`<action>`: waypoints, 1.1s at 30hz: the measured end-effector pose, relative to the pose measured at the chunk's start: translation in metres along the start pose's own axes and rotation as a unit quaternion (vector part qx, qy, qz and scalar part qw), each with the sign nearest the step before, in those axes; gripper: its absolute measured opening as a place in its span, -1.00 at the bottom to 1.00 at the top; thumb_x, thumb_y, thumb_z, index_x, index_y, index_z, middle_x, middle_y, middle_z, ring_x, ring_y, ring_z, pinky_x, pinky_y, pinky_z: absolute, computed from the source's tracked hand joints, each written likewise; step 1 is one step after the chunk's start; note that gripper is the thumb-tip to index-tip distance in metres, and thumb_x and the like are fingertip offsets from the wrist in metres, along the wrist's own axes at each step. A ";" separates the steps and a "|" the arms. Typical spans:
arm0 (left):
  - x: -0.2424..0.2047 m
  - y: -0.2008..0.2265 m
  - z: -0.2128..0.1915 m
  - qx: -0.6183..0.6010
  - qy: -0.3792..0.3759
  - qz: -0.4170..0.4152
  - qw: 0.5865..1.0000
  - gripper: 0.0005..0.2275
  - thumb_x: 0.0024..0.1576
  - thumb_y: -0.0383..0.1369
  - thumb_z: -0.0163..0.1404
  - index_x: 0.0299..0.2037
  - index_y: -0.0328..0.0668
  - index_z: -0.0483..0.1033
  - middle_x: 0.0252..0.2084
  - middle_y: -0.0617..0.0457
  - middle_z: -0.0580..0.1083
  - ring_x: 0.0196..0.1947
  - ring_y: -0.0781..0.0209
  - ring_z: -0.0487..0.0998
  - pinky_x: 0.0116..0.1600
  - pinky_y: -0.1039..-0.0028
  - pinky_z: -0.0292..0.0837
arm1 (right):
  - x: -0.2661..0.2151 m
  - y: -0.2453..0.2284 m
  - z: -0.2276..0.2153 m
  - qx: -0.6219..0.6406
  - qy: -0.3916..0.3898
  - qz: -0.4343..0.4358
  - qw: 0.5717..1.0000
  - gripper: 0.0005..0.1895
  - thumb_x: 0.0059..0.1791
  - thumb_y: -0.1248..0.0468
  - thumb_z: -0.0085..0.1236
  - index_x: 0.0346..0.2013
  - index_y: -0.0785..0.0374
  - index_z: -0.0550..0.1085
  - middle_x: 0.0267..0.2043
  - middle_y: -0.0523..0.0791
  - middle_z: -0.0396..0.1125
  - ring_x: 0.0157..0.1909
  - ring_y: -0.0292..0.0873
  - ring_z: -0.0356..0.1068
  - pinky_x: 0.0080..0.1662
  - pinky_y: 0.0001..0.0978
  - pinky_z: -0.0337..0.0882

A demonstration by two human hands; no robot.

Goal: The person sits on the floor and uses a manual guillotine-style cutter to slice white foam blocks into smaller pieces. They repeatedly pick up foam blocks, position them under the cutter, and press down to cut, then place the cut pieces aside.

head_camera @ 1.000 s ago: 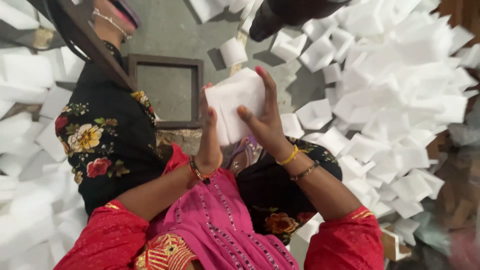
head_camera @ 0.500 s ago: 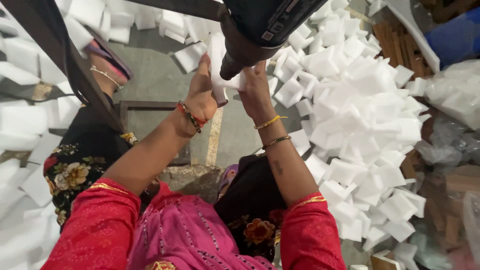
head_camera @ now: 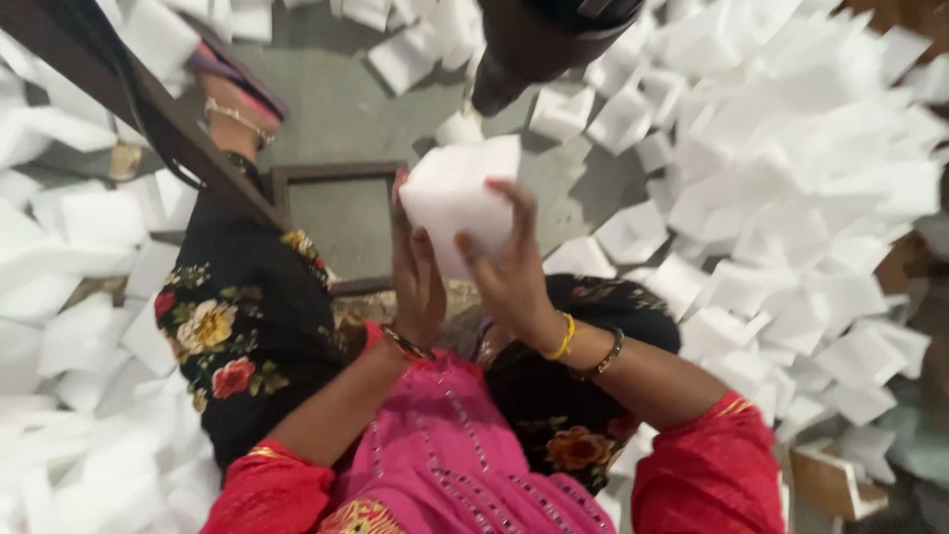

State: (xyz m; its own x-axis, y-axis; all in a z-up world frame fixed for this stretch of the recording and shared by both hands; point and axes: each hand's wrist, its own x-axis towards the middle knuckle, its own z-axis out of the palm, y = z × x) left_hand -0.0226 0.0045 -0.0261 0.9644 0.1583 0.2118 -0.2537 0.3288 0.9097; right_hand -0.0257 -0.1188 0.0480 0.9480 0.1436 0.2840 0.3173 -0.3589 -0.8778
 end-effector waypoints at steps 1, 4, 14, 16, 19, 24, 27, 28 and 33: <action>-0.013 -0.002 -0.004 0.006 0.009 -0.014 1.000 -0.41 0.48 -0.02 -0.43 0.57 -0.29 -0.13 0.61 -0.16 -0.02 0.58 -0.02 0.07 0.59 0.27 0.02 | -0.013 0.001 0.008 -0.046 -0.015 -0.013 0.999 -0.39 0.13 0.34 0.12 0.40 0.18 0.06 0.35 0.03 0.11 0.34 -0.04 0.24 0.30 -0.20 0.34; -0.033 -0.011 -0.002 -0.001 0.005 -0.053 0.999 -0.32 0.44 0.08 -0.42 0.58 -0.29 -0.21 0.59 -0.16 -0.03 0.58 0.01 0.07 0.57 0.31 0.05 | -0.030 0.016 0.010 -0.069 -0.073 0.004 0.995 -0.45 0.15 0.29 0.10 0.38 0.17 0.11 0.30 0.01 0.18 0.28 -0.07 0.30 0.26 -0.22 0.37; -0.042 -0.025 -0.027 0.126 -0.102 -0.054 0.985 0.07 -0.17 -0.01 0.40 0.39 -0.36 -0.10 0.27 -0.15 0.18 0.32 -0.03 0.31 0.38 0.22 0.30 | -0.046 0.031 -0.021 0.140 -0.305 0.036 0.941 -0.20 0.19 -0.34 -0.27 0.47 0.19 0.06 0.37 0.03 0.02 0.45 0.01 0.10 0.40 -0.19 0.27; -0.036 -0.022 -0.032 0.219 -0.085 -0.009 0.972 -0.01 -0.17 -0.09 0.43 0.36 -0.32 0.02 0.23 -0.13 0.23 0.26 -0.04 0.37 0.34 0.23 0.33 | -0.038 0.029 -0.031 0.160 -0.358 0.079 0.916 -0.11 0.12 -0.39 -0.28 0.47 0.21 0.05 0.35 0.02 0.07 0.29 -0.07 0.24 0.27 -0.25 0.34; -0.023 -0.016 -0.034 0.286 -0.050 0.083 0.953 0.02 -0.28 -0.11 0.45 0.34 -0.36 0.05 0.21 -0.20 0.21 0.25 -0.15 0.32 0.33 0.14 0.26 | -0.025 0.021 -0.049 0.098 -0.350 0.063 0.930 -0.10 0.14 -0.34 -0.21 0.48 0.31 0.06 0.36 0.06 0.14 0.33 -0.03 0.24 0.31 -0.19 0.28; -0.001 -0.006 -0.041 0.246 -0.032 0.237 0.939 0.09 -0.25 -0.04 0.49 0.40 -0.19 -0.04 0.33 -0.23 0.20 0.35 -0.19 0.31 0.41 0.08 0.28 | 0.002 0.006 -0.079 -0.043 -0.149 0.029 0.987 -0.23 0.14 -0.20 -0.02 0.36 0.39 0.17 0.15 0.01 0.33 0.11 -0.11 0.42 0.23 -0.26 0.40; 0.006 -0.006 -0.042 0.213 -0.060 0.302 0.927 0.08 -0.17 -0.06 0.52 0.43 -0.04 -0.08 0.41 -0.19 0.17 0.45 -0.21 0.28 0.50 0.01 0.32 | 0.016 -0.003 -0.095 -0.040 -0.047 0.072 0.995 -0.33 0.09 -0.14 0.06 0.24 0.35 0.31 -0.08 -0.05 0.44 -0.02 -0.16 0.48 0.16 -0.31 0.44; 0.005 -0.007 -0.042 0.219 -0.063 0.317 0.920 0.07 -0.19 -0.07 0.51 0.43 -0.01 -0.07 0.39 -0.18 0.17 0.43 -0.21 0.28 0.49 -0.03 0.31 | 0.018 -0.007 -0.099 -0.017 -0.032 0.089 0.995 -0.38 0.07 -0.12 0.10 0.19 0.32 0.37 -0.08 -0.03 0.44 0.00 -0.15 0.48 0.17 -0.31 0.45; -0.002 -0.016 -0.042 0.180 -0.109 0.277 0.938 0.04 -0.23 -0.14 0.52 0.41 0.03 0.00 0.38 -0.21 0.22 0.40 -0.25 0.34 0.43 -0.04 0.39 | 0.031 -0.025 -0.101 -0.156 -0.199 -0.109 0.961 -0.28 -0.12 0.04 0.42 0.24 0.23 0.37 0.36 0.04 0.21 0.41 0.04 0.23 0.36 -0.15 0.30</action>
State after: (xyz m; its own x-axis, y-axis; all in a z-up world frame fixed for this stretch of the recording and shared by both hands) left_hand -0.0230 0.0380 -0.0564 0.6938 0.0047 0.7201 -0.7170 -0.0884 0.6914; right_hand -0.0022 -0.1983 0.1174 0.7928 0.5670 0.2234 0.5586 -0.5296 -0.6384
